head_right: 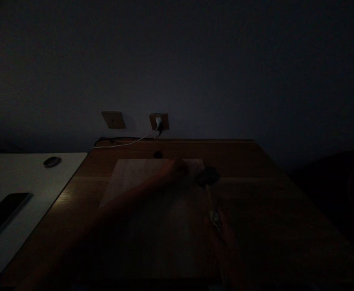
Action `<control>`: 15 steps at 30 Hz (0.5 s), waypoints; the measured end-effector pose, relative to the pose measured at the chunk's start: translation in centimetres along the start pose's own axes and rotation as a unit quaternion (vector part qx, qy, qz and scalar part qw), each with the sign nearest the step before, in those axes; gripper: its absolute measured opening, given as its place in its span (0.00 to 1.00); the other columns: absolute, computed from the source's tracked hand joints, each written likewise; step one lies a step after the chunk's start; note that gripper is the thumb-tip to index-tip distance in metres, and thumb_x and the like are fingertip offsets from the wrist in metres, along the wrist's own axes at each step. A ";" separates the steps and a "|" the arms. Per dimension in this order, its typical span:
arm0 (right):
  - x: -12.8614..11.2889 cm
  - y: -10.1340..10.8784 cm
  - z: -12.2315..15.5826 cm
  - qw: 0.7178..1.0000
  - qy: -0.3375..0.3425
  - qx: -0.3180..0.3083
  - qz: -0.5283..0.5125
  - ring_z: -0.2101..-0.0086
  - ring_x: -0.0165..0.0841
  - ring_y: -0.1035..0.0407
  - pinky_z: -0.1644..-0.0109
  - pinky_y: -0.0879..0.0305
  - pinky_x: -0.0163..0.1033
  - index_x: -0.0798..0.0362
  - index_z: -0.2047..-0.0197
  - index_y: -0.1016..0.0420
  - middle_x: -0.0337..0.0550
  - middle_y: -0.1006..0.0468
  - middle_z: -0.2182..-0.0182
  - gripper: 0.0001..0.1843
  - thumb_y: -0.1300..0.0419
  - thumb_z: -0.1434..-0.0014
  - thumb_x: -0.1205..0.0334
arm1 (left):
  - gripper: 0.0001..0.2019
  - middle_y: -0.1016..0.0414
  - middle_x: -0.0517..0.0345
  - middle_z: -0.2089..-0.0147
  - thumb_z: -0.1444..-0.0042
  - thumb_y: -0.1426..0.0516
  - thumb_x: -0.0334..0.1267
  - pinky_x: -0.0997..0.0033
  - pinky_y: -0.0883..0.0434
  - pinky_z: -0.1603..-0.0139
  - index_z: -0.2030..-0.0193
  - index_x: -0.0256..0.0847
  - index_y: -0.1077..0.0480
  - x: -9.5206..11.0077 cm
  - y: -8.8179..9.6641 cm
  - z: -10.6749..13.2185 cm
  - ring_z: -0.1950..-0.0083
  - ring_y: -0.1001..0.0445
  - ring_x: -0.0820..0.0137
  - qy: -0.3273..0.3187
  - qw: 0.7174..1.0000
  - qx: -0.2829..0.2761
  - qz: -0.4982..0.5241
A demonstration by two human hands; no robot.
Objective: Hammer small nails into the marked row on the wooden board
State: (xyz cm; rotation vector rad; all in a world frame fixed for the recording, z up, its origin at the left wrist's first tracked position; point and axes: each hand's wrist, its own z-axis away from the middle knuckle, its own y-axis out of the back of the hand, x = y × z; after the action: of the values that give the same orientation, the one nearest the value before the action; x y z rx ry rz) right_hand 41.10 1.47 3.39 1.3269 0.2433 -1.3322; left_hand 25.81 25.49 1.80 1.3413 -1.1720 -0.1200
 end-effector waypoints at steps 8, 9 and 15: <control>-1.9 0.3 0.4 0.999 -0.015 -0.036 0.004 0.69 0.44 0.23 0.69 0.26 0.44 0.49 0.34 0.33 0.43 0.17 0.67 0.47 0.45 0.47 0.26 | 0.13 0.18 0.53 0.52 0.40 0.42 0.31 0.66 0.28 0.46 0.51 0.41 0.20 -0.1 -0.1 0.2 0.51 0.21 0.63 -0.027 0.999 -0.012 0.012; -2.2 0.5 0.3 0.999 -0.005 -0.034 -0.003 0.66 0.45 0.22 0.66 0.25 0.45 0.49 0.34 0.33 0.44 0.17 0.66 0.46 0.44 0.47 0.28 | 0.14 0.18 0.53 0.52 0.41 0.42 0.31 0.67 0.27 0.46 0.50 0.41 0.20 -0.1 -0.2 0.2 0.51 0.21 0.63 -0.024 0.999 -0.010 0.022; -3.6 0.9 -1.4 0.998 0.057 -0.033 -0.024 0.46 0.50 0.25 0.45 0.27 0.50 0.49 0.38 0.28 0.51 0.19 0.46 0.40 0.40 0.46 0.33 | 0.28 0.18 0.52 0.51 0.44 0.39 0.30 0.68 0.26 0.48 0.35 0.40 0.32 0.1 -0.2 0.6 0.51 0.21 0.64 0.018 0.999 0.023 0.042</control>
State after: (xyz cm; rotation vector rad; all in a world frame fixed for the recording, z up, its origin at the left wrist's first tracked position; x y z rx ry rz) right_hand 41.37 4.23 6.24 1.3501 0.3965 -1.2796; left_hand 25.53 24.98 1.59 1.3263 -1.2050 -0.0091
